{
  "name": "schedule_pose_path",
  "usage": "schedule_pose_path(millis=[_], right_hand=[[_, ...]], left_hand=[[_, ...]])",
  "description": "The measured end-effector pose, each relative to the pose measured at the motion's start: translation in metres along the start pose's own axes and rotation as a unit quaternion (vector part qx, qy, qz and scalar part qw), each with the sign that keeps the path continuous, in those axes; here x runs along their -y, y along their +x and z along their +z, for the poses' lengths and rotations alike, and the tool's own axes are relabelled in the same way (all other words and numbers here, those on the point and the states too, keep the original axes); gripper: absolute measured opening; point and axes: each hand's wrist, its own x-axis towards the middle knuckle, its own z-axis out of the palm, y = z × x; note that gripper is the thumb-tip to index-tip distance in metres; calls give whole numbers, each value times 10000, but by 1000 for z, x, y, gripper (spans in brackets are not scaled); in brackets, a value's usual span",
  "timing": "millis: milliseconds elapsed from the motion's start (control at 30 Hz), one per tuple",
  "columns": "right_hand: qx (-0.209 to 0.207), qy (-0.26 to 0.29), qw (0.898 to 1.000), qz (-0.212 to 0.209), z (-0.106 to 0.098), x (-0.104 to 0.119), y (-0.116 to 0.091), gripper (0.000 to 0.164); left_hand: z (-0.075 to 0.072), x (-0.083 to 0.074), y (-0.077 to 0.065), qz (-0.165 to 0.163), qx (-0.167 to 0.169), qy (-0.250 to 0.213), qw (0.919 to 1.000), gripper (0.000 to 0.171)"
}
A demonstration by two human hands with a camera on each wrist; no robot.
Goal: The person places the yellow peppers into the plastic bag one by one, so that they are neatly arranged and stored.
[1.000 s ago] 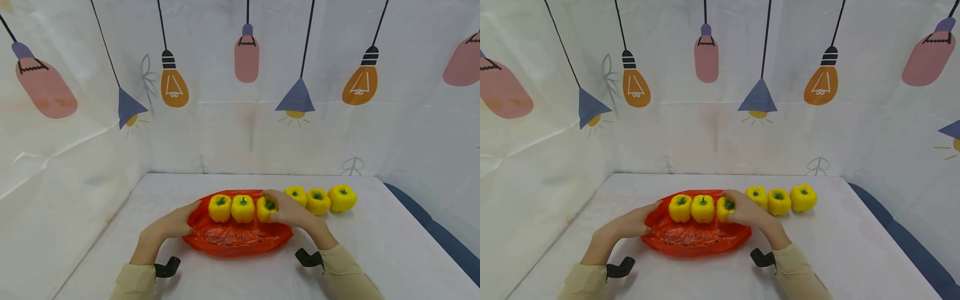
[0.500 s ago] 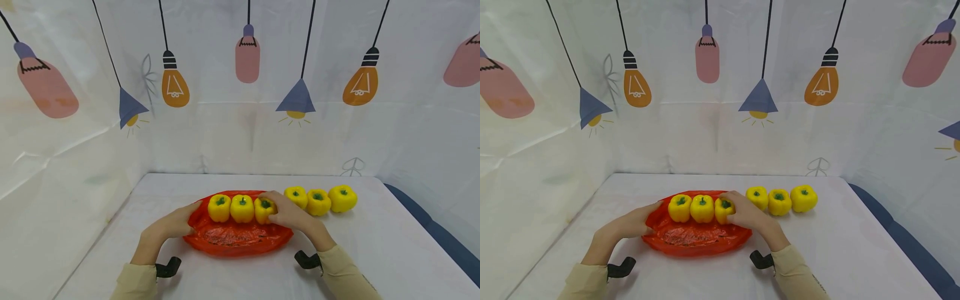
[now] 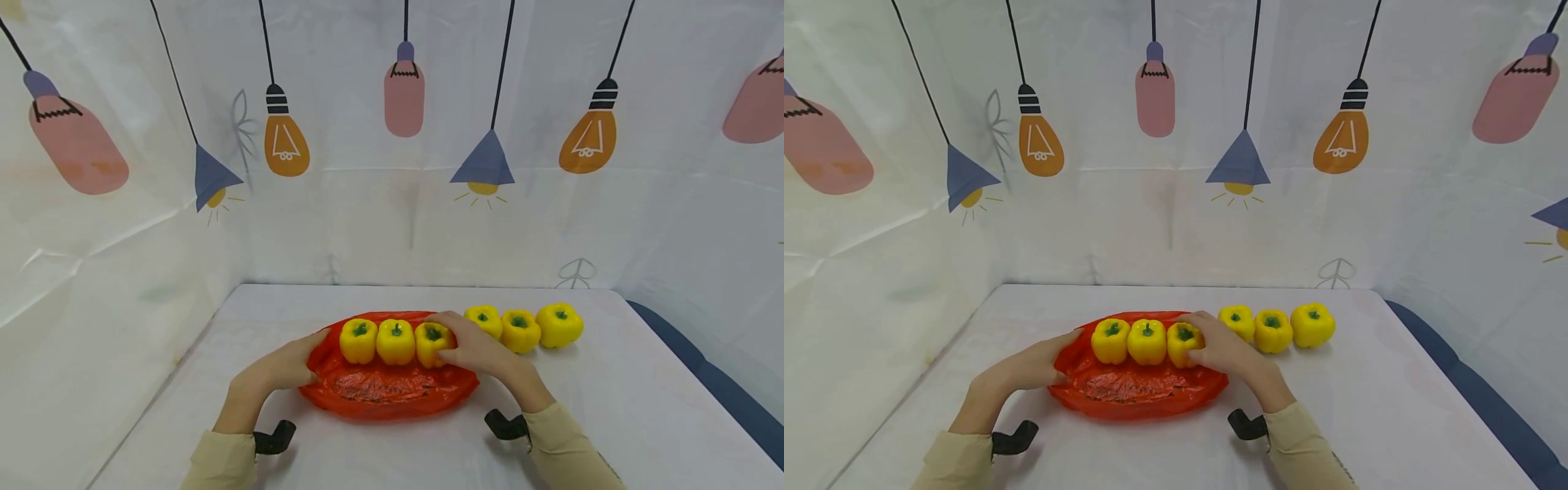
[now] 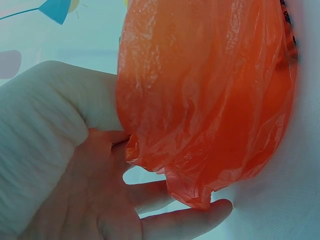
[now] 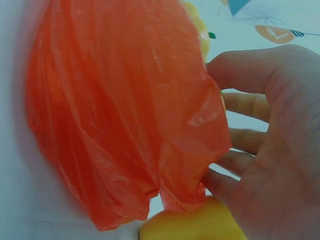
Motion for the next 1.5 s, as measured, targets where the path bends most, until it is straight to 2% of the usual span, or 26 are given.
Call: schedule_pose_path(millis=[333, 533, 700, 833, 1033, 1367, 1500], right_hand=[[-99, 123, 9994, -297, -13, 3, -4, 59], [-416, 87, 9976, -555, -25, 0, -7, 56], [-669, 115, 9960, -576, -35, -6, -9, 57], [-762, 184, 9961, -402, -42, -12, -11, 58], [-862, -166, 9960, -191, -48, -23, -12, 58], [-464, -609, 9969, 178, -46, -34, -12, 61], [-438, -775, 9957, 257, -45, -33, -14, 64]], left_hand=[[1, 3, -1, -120, 9, 68, 9999, 85], [1, 4, 0, -120, 28, 27, 9999, 85], [2, 4, 0, -113, 34, -11, 9999, 85], [2, 4, 0, -137, 43, -49, 9999, 85], [1, 3, -1, -116, 28, 25, 9999, 84], [2, 1, -1, -94, -3, -61, 9999, 84], [3, 0, 0, -76, -10, -13, 10000, 84]])
